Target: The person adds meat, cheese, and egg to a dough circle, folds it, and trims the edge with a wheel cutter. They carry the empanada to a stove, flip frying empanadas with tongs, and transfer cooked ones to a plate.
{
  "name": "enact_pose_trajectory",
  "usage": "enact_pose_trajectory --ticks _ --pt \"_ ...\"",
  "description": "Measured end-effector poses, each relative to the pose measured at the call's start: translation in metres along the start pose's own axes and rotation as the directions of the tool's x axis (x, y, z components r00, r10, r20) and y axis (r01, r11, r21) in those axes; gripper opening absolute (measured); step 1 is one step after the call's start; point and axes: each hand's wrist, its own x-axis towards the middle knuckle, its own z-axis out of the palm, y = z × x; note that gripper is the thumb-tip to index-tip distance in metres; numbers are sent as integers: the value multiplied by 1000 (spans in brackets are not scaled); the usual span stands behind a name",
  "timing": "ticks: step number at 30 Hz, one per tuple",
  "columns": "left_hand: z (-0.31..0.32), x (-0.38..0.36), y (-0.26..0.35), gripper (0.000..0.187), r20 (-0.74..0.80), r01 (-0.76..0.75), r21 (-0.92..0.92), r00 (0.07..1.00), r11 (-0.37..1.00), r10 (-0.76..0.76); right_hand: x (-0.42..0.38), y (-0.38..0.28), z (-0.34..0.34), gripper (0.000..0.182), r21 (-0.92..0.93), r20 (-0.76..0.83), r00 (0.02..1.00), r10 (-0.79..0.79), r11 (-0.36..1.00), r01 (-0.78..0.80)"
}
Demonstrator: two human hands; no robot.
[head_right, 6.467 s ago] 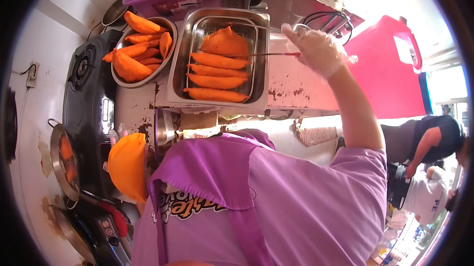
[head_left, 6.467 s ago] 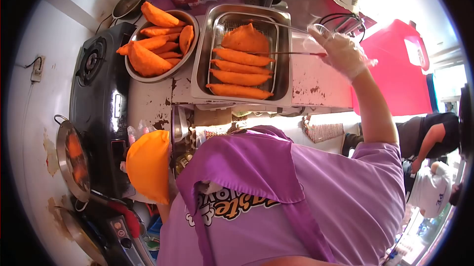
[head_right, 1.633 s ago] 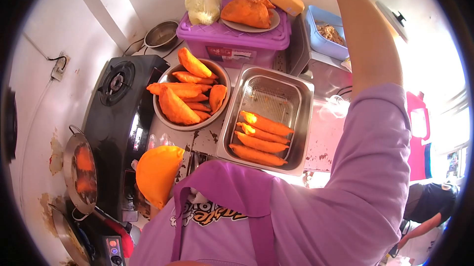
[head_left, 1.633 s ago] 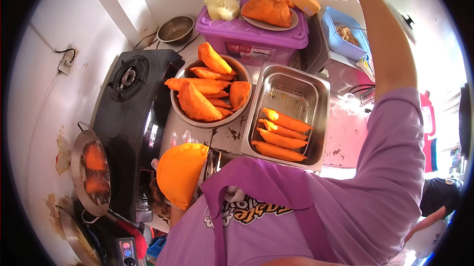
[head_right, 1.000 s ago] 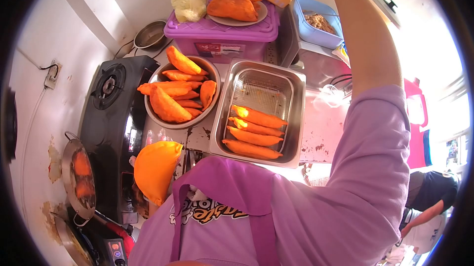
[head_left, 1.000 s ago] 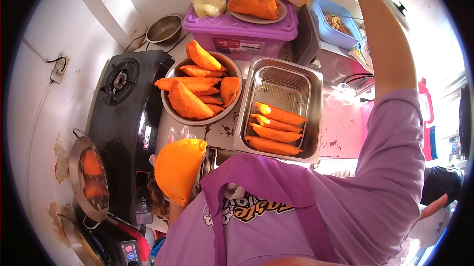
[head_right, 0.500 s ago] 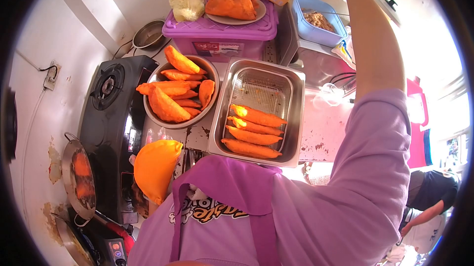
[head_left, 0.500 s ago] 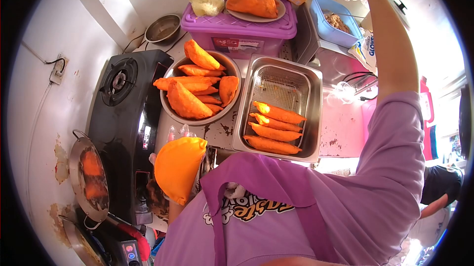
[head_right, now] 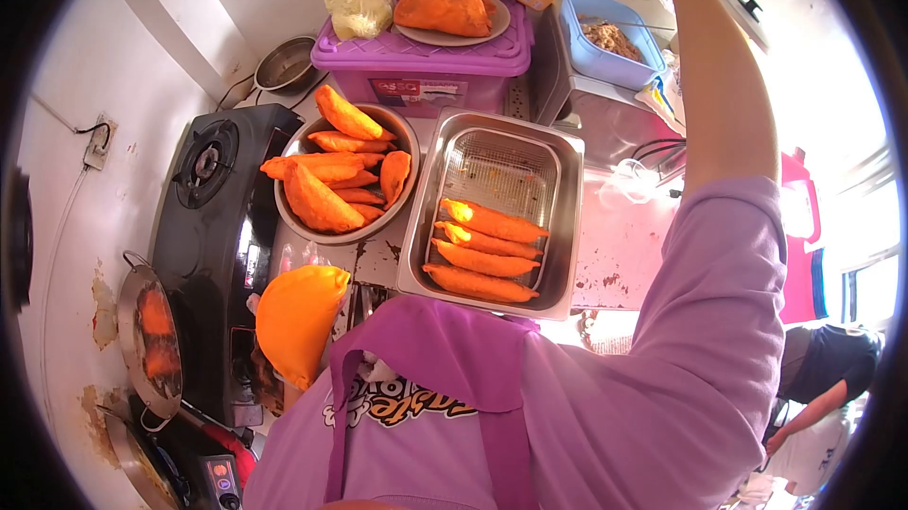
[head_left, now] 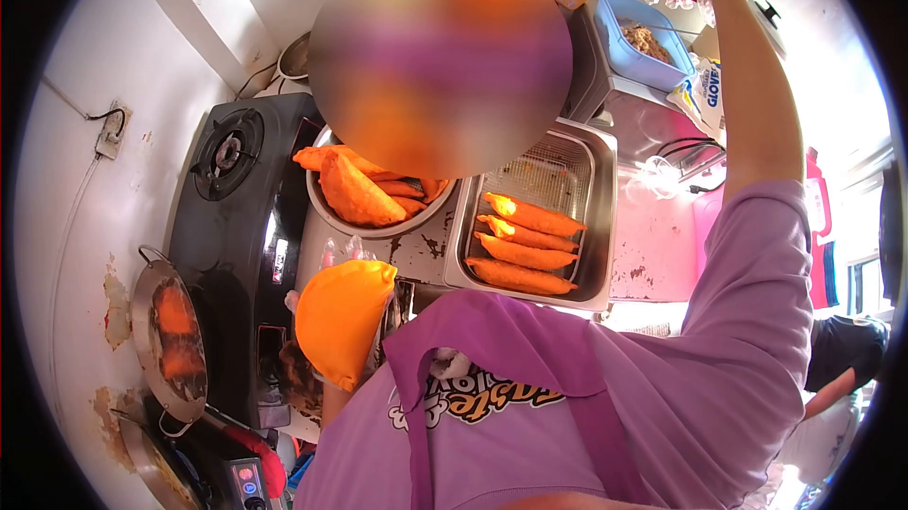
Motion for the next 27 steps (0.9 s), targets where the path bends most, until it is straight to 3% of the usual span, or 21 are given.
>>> enact_pose_trajectory --ticks 1,3,5,6,7,9,10,13,15,16,18,20,21,23,24,25,27 --pt "0 0 -1 84 -13 -6 -8 1000 1000 5 -12 -14 0 53 0 1 1000 0 1000 0" --pt "1 0 -1 84 -11 -10 -20 1000 1000 9 -48 -56 1 51 -131 13 989 148 981 -145" --pt "2 -1 -3 84 -25 0 -30 1000 1000 -1 -39 -35 -5 52 -134 -27 998 65 989 -68" --pt "3 -1 -3 84 -29 -21 -28 999 999 20 -33 -16 -4 52 64 -91 995 -36 997 42" --pt "4 -2 -3 84 -33 -41 -26 999 999 41 -39 -7 -6 52 169 -46 998 -33 985 40" --pt "4 -4 -4 85 -51 -49 37 997 998 51 -84 -28 -3 53 125 35 999 -23 992 18" --pt "2 -5 -1 86 -31 -57 42 998 997 59 -93 -28 9 53 48 -38 999 -3 999 5" --pt "-1 -7 1 86 0 -47 41 999 998 47 -138 -23 22 49 -80 -47 999 -11 997 7" --pt "-1 -11 1 85 51 -28 33 998 999 26 -135 27 24 60 -15 68 981 -179 983 181" --pt "-2 -13 1 85 77 -25 29 997 999 23 -132 46 27 65 49 101 977 -186 982 182" --pt "-2 -19 2 84 129 -42 29 991 999 38 -150 41 54 57 143 71 934 -350 930 337" --pt "2 -30 2 83 188 -140 49 974 989 129 -151 31 70 52 -131 15 887 -462 878 460" --pt "2 -39 6 83 176 -235 66 959 970 220 -149 14 77 52 16 104 925 -364 931 364" --pt "8 -52 -4 88 -22 -277 110 959 955 281 -145 -7 98 61 211 98 929 -357 920 331" --pt "10 -63 -8 90 -41 -276 -110 961 955 273 -140 -26 100 62 3 118 878 -464 884 467" --pt "7 -70 -10 89 -86 -317 -117 947 941 308 -155 -54 120 57 -31 -54 808 -586 810 585" --pt "1 -92 -18 87 -116 -423 -156 905 892 409 -151 -90 152 56 254 -104 762 -639 724 642"
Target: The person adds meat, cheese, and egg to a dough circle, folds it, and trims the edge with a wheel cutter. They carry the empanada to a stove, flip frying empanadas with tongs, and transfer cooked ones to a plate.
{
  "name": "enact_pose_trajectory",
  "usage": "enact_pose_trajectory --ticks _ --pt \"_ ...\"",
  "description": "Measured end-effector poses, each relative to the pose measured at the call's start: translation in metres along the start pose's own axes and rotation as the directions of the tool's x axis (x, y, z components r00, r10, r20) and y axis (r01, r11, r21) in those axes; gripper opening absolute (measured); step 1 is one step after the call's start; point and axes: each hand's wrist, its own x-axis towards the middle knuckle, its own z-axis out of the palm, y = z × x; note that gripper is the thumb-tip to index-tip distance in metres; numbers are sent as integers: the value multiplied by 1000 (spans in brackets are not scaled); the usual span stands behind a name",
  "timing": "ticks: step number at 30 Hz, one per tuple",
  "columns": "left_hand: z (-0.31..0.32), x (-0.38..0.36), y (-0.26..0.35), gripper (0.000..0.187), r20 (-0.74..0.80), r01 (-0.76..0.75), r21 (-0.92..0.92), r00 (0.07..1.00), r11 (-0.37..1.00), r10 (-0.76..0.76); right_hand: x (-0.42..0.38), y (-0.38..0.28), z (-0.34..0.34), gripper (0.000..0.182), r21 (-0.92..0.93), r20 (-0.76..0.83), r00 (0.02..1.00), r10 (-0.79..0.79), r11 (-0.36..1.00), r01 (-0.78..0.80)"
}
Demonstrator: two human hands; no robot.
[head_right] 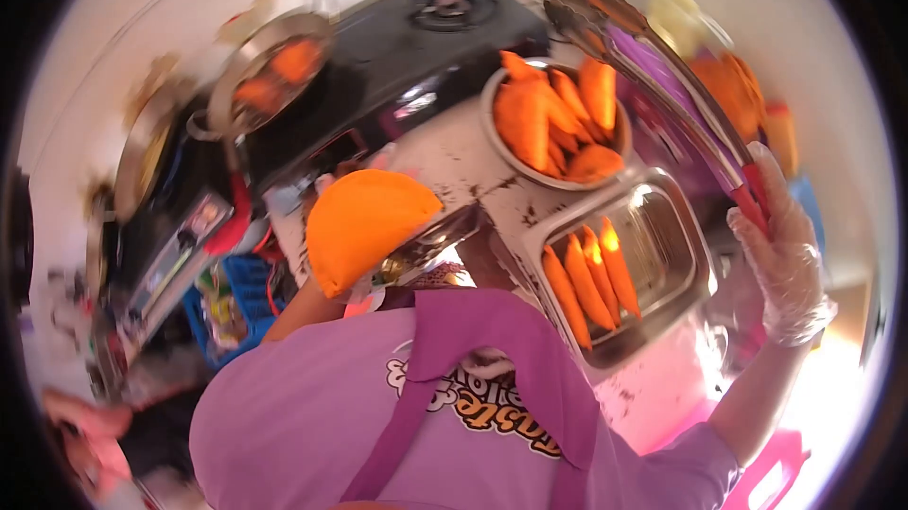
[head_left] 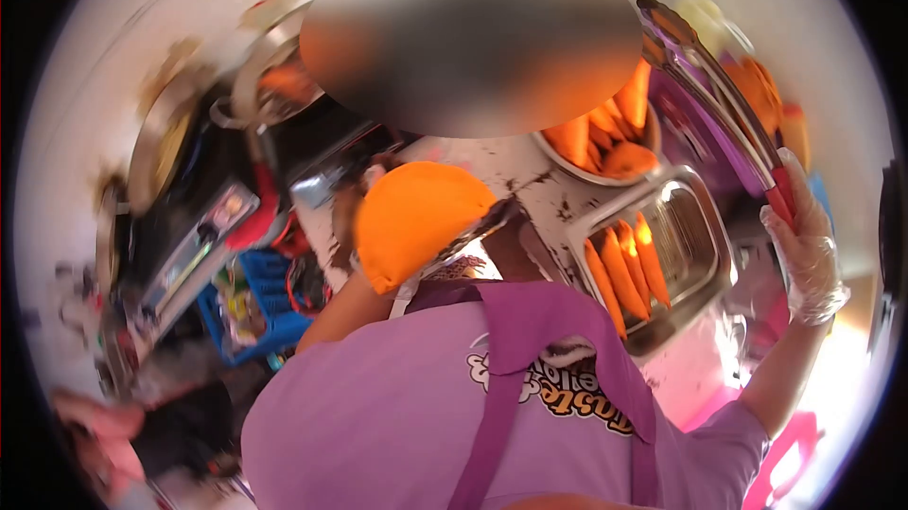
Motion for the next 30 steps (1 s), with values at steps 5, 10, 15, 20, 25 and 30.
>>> enact_pose_trajectory --ticks 5,10,15,20,25,30 --pt "3 -62 5 83 -9 -97 -46 995 994 97 50 -64 76 55 -125 211 949 -234 956 264" --pt "-2 -101 30 83 -119 -242 -185 968 952 223 97 -119 160 48 -230 291 879 -379 864 448" --pt "-22 -132 78 87 -19 -295 50 955 954 297 128 -201 239 44 -416 540 817 -202 780 468" --pt "-33 -161 125 87 -13 -373 111 926 921 376 159 -224 329 40 -448 566 802 -190 746 492" --pt "-39 -166 166 85 43 -416 164 909 894 415 149 -260 362 40 -608 476 870 -129 667 431" --pt "-38 -164 184 83 29 -472 187 879 861 476 145 -272 402 46 -666 409 905 -116 640 383"
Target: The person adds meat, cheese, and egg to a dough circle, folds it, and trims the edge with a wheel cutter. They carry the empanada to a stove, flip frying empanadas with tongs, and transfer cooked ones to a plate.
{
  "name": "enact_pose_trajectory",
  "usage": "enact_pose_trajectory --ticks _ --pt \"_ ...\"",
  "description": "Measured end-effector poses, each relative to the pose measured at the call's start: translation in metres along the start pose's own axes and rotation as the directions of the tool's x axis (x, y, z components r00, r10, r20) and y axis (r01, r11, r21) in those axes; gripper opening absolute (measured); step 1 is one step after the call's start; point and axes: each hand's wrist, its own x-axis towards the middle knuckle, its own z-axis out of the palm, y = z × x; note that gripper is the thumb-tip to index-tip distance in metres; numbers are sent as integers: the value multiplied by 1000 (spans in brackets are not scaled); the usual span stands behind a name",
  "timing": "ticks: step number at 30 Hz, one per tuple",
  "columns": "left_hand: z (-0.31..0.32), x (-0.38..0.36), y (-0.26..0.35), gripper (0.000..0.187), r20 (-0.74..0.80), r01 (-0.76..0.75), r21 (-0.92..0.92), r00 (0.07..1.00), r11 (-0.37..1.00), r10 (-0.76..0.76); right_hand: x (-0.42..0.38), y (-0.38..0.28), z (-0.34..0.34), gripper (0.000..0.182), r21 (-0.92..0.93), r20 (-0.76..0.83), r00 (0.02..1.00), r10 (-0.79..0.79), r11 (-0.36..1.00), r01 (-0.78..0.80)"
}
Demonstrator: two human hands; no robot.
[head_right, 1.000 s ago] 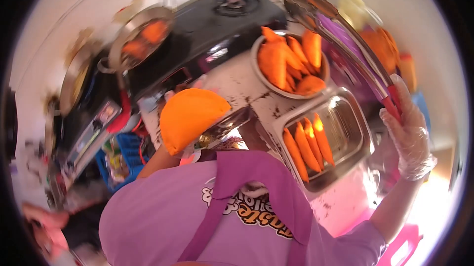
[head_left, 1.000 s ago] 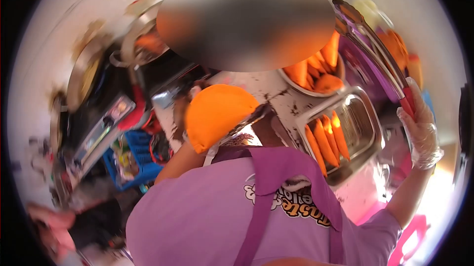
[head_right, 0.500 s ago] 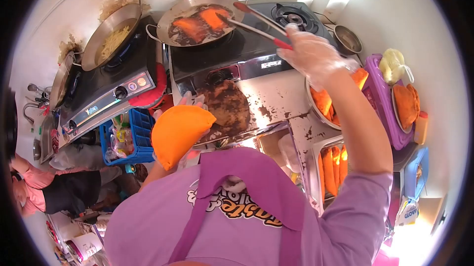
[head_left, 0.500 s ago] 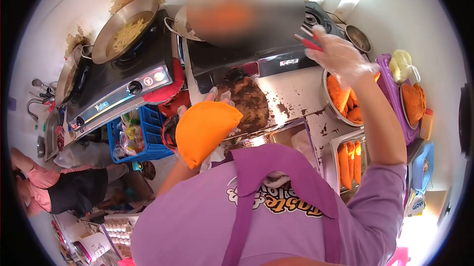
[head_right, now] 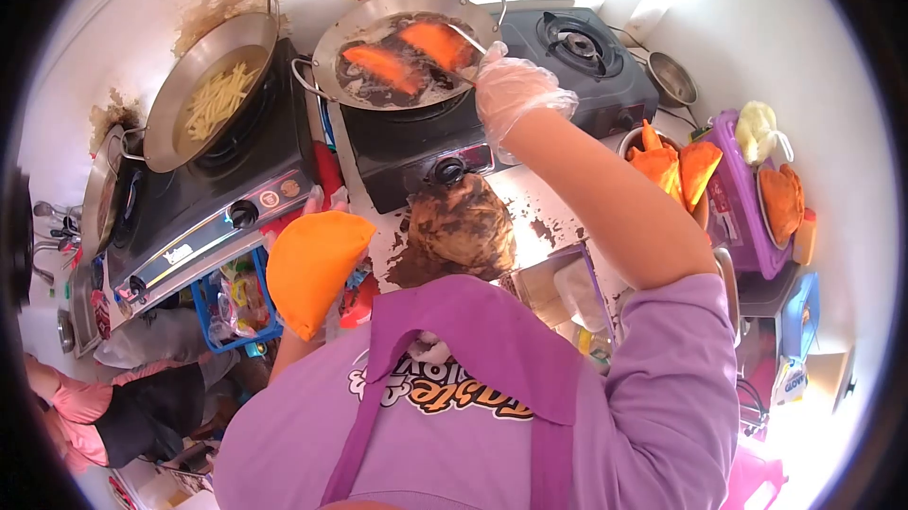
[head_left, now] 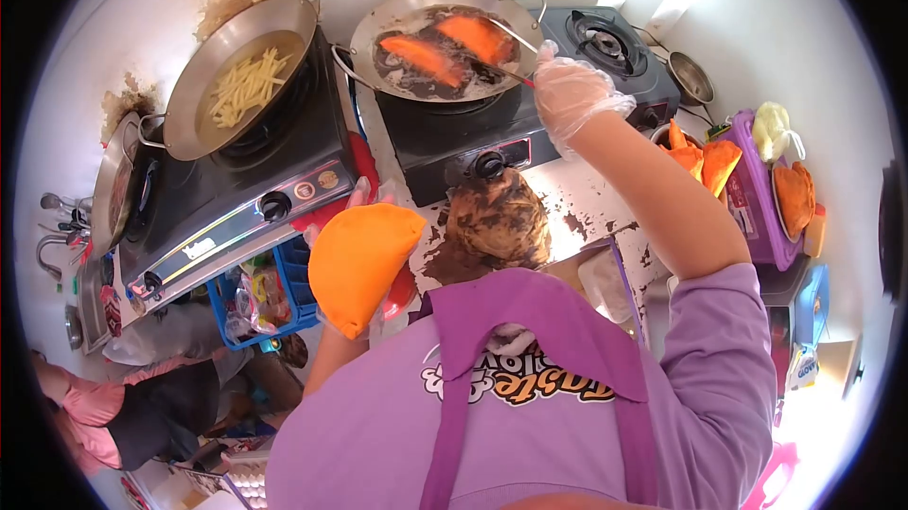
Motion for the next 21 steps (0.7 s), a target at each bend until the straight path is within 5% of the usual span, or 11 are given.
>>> enact_pose_trajectory --ticks 6,9,12,20,21 --pt "-1 7 9 82 -118 -6 -33 993 999 3 5 -11 5 45 -140 -59 997 -46 989 37" --pt "-22 10 10 83 10 28 -51 1000 998 -27 7 2 5 49 -178 -136 982 -128 979 103" --pt "-13 7 15 84 -32 39 -117 999 992 -43 7 15 -18 43 -256 -104 973 -207 951 175" --pt "-11 12 5 85 -52 -29 -177 998 984 20 61 81 -31 26 -20 57 896 -441 897 442" --pt "-8 9 4 84 -73 -51 -160 997 986 40 65 84 -38 25 275 226 912 -342 921 277"
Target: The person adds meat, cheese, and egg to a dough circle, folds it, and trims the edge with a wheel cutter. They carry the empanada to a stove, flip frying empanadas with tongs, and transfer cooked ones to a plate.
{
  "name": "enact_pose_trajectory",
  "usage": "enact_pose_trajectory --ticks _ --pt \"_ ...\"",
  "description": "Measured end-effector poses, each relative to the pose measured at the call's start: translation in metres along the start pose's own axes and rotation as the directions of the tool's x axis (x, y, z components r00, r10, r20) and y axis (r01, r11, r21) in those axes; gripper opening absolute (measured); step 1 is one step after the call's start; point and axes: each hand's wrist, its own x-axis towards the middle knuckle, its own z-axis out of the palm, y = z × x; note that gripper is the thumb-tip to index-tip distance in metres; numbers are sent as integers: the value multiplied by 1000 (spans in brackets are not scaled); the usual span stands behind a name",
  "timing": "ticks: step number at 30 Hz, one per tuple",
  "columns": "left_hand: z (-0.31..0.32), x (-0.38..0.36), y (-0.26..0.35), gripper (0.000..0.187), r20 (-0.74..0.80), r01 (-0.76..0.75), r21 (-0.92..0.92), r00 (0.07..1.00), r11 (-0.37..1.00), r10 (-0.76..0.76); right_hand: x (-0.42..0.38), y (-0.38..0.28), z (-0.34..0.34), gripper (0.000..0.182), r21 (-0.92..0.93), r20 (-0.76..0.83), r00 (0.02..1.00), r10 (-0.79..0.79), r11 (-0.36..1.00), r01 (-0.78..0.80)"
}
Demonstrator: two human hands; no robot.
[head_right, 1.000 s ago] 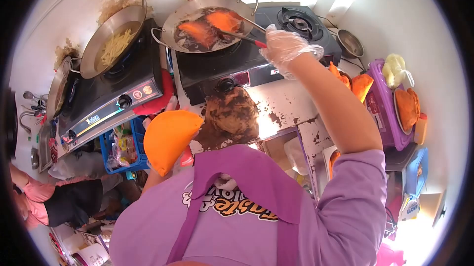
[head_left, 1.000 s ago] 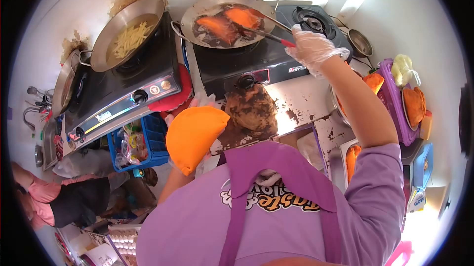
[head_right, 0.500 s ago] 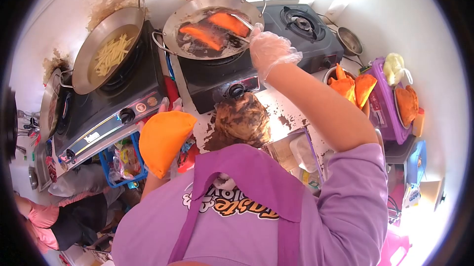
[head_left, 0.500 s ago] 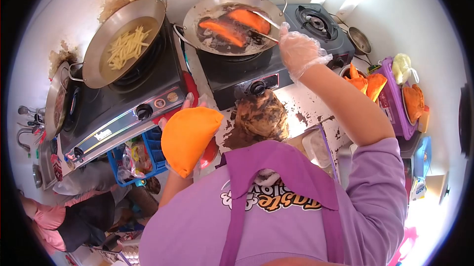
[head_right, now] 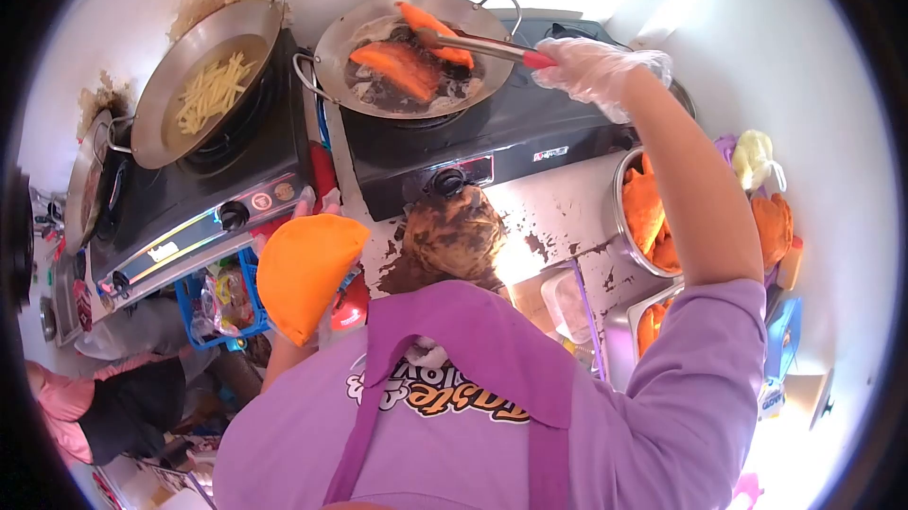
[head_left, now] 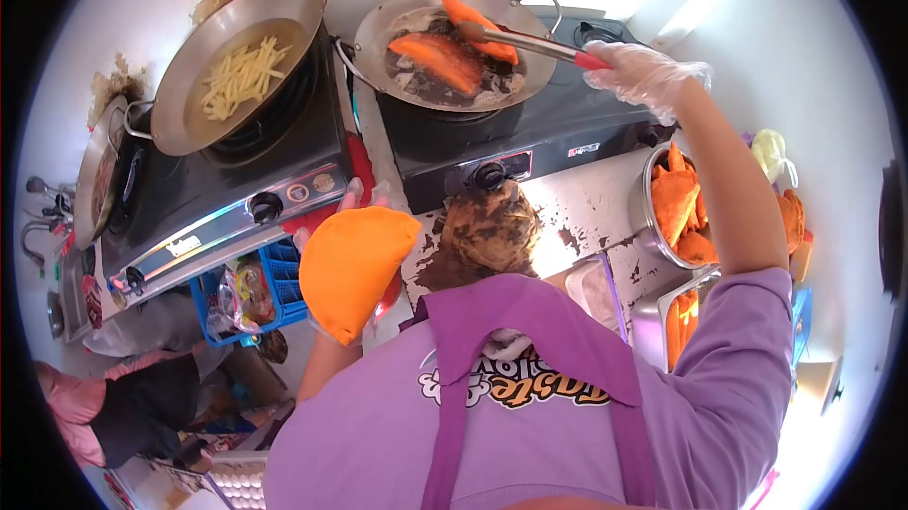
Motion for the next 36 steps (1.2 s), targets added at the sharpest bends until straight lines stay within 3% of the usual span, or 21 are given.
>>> enact_pose_trajectory --ticks 1,2,4,6,17,20,21,23,25,28,31,33,36 --pt "0 -2 -1 84 -4 -15 -2 1000 1000 15 2 4 -6 24 300 174 980 94 943 -144" --pt "0 -5 -1 85 34 -9 -17 999 1000 10 7 15 -1 20 460 180 982 51 878 -130" --pt "3 -11 -6 85 66 -13 -31 998 999 15 7 28 -11 19 503 233 969 78 844 -188" --pt "8 -16 -11 87 -1 -62 8 998 998 62 6 34 -16 18 623 305 945 117 726 -292" --pt "10 -33 -23 87 21 -169 103 986 980 167 15 51 -63 26 405 306 950 64 894 -191" --pt "10 -36 -25 87 4 -179 107 984 978 179 3 46 -69 32 467 71 986 151 869 -167" --pt "10 -36 -25 87 4 -180 102 984 978 180 2 43 -70 32 467 70 986 149 869 -164" --pt "11 -36 -26 87 19 -186 108 983 977 185 -1 32 -74 38 464 210 977 18 878 -116" --pt "12 -36 -26 87 35 -195 114 981 974 193 2 36 -64 36 513 195 979 54 846 -148" --pt "7 -38 -25 88 25 -185 178 983 967 183 3 29 -64 29 397 338 934 116 882 -253" --pt "-17 -32 -28 88 37 -244 130 970 961 241 4 31 -63 28 398 361 928 94 884 -244" --pt "-40 -28 -26 87 146 -291 144 951 946 271 5 35 -58 28 413 378 922 80 877 -245" --pt "-31 -31 -25 87 181 -271 127 952 954 246 6 36 -43 28 445 384 922 53 864 -235"
